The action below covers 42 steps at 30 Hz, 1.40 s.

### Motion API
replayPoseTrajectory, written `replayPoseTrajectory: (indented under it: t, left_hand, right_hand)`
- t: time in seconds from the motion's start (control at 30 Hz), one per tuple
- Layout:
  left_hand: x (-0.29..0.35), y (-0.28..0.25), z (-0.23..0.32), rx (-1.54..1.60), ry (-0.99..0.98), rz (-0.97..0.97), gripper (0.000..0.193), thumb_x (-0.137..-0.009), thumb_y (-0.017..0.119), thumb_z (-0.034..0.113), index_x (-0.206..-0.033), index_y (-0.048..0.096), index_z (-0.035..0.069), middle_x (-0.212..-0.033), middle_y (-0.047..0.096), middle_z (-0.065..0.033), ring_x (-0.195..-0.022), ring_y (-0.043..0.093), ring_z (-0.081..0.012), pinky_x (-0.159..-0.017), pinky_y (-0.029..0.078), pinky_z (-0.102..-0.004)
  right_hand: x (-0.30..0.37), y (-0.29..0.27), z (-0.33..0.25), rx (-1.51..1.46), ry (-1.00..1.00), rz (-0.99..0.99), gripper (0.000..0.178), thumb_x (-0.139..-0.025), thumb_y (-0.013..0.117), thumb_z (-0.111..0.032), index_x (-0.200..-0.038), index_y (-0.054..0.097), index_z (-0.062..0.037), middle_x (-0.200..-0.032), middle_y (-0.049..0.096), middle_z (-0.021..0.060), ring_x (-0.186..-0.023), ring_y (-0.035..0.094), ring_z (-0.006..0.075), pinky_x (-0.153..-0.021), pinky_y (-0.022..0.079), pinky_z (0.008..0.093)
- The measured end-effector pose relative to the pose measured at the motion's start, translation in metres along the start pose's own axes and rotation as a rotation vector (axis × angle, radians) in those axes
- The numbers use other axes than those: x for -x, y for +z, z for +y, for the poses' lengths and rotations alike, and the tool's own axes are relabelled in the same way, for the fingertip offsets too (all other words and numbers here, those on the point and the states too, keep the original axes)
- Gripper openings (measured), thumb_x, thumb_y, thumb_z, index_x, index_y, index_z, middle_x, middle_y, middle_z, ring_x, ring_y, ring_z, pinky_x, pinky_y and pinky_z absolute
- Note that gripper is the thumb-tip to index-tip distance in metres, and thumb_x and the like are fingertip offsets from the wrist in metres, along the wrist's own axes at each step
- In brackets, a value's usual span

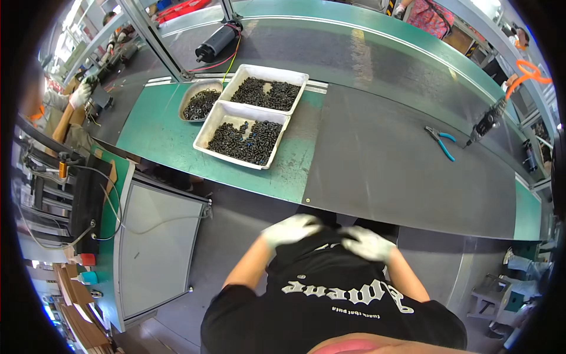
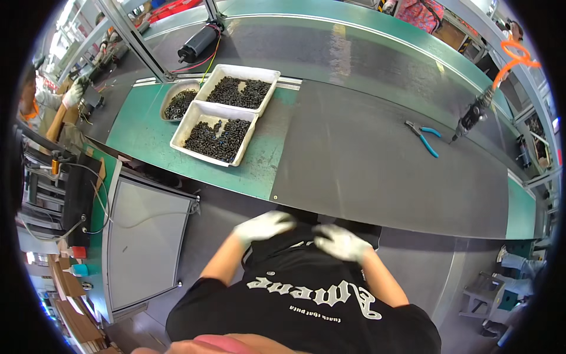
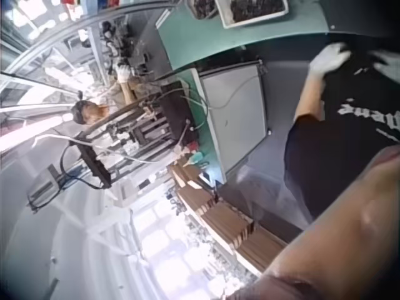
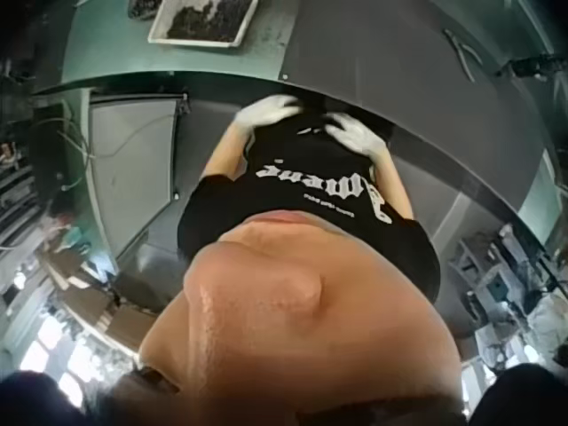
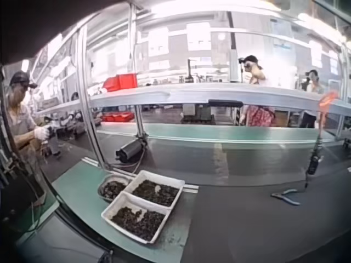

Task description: Assembling cooling fans onto electric motors using an electric screwdriver and pliers.

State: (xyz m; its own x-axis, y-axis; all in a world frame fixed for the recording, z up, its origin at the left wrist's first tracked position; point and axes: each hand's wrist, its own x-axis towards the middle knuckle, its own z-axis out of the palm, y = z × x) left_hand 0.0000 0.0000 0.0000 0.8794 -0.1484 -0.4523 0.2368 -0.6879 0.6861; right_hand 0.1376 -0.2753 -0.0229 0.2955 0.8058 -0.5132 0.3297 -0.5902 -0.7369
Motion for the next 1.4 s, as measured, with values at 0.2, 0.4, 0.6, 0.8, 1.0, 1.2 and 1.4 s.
replayPoseTrajectory:
  t: [0.2, 0.4, 0.6, 0.8, 1.0, 1.2, 1.4]
  left_hand:
    - [0.106, -0.086, -0.026, 0.677, 0.415, 0.814, 0.042, -0.095, 0.052, 0.034, -0.078, 0.061, -0.003, -0.072, 0.059, -0.0121, -0.067, 0.059, -0.022, -0.062, 0.048, -0.0371]
    - [0.076, -0.225, -0.157, -0.274, -0.699, 1.414, 0.049, -0.092, 0.051, 0.032, -0.126, 0.055, -0.002, -0.128, 0.055, -0.0245, -0.119, 0.052, -0.036, -0.102, 0.04, -0.0421]
    - [0.03, -0.227, -0.161, -0.448, -0.846, 1.281, 0.056, -0.093, 0.046, 0.039, -0.138, 0.045, 0.005, -0.145, 0.042, -0.0199, -0.133, 0.038, -0.0368, -0.111, 0.029, -0.0458]
    - [0.043, -0.225, -0.158, -0.462, -0.862, 1.276, 0.05, -0.092, 0.05, 0.034, -0.132, 0.048, 0.004, -0.143, 0.042, -0.0189, -0.131, 0.04, -0.0366, -0.11, 0.03, -0.0464]
    - [0.035, -0.224, -0.161, -0.443, -0.846, 1.294, 0.048, -0.094, 0.052, 0.031, -0.133, 0.047, 0.005, -0.14, 0.044, -0.017, -0.13, 0.039, -0.036, -0.108, 0.032, -0.0468]
    - [0.04, -0.224, -0.162, -0.44, -0.787, 1.304, 0.049, -0.093, 0.052, 0.034, -0.134, 0.047, 0.006, -0.142, 0.043, -0.0167, -0.132, 0.038, -0.0353, -0.109, 0.03, -0.0474]
    - [0.037, -0.223, -0.165, -0.405, -0.871, 1.254, 0.053, -0.093, 0.05, 0.04, -0.136, 0.047, 0.009, -0.145, 0.041, -0.0146, -0.135, 0.036, -0.0335, -0.111, 0.029, -0.0456]
  right_hand:
    - [0.058, -0.131, -0.139, -0.592, -0.755, 0.064, 0.047, -0.095, 0.055, -0.038, -0.087, 0.067, 0.0071, -0.077, 0.069, 0.0154, -0.068, 0.069, 0.0282, -0.066, 0.056, 0.0352]
    - [-0.224, -0.202, -0.318, -0.555, -0.674, 0.039, 0.029, -0.099, 0.046, -0.022, -0.108, 0.064, -0.0002, -0.095, 0.066, 0.0076, -0.083, 0.061, 0.0149, -0.072, 0.049, 0.0286]
    - [-0.496, -0.219, -0.346, -0.052, -0.492, 0.418, 0.043, -0.096, 0.053, -0.036, -0.124, 0.055, -0.003, -0.102, 0.065, 0.0131, -0.074, 0.066, 0.0172, -0.073, 0.053, 0.0317]
    - [-0.539, -0.175, -0.37, -1.016, -0.311, 0.089, 0.058, -0.096, 0.053, -0.04, -0.131, 0.045, 0.0048, -0.119, 0.056, 0.0245, -0.081, 0.067, 0.0299, -0.073, 0.056, 0.0414]
    - [-0.548, -0.182, -0.376, -0.64, -0.272, 0.545, 0.055, -0.089, 0.05, -0.043, -0.118, 0.061, 0.003, -0.119, 0.061, 0.0285, -0.118, 0.056, 0.0367, -0.1, 0.041, 0.0411]
    - [-0.497, -0.233, -0.338, -0.198, -0.109, 0.716, 0.06, -0.089, 0.044, -0.047, -0.121, 0.061, 0.0019, -0.119, 0.061, 0.0271, -0.114, 0.058, 0.0405, -0.1, 0.042, 0.0429]
    - [-0.398, -0.363, -0.244, 0.29, -0.242, 0.666, 0.046, -0.087, 0.052, -0.048, -0.099, 0.065, -0.006, -0.086, 0.064, 0.0114, -0.079, 0.06, 0.0239, -0.07, 0.044, 0.0355]
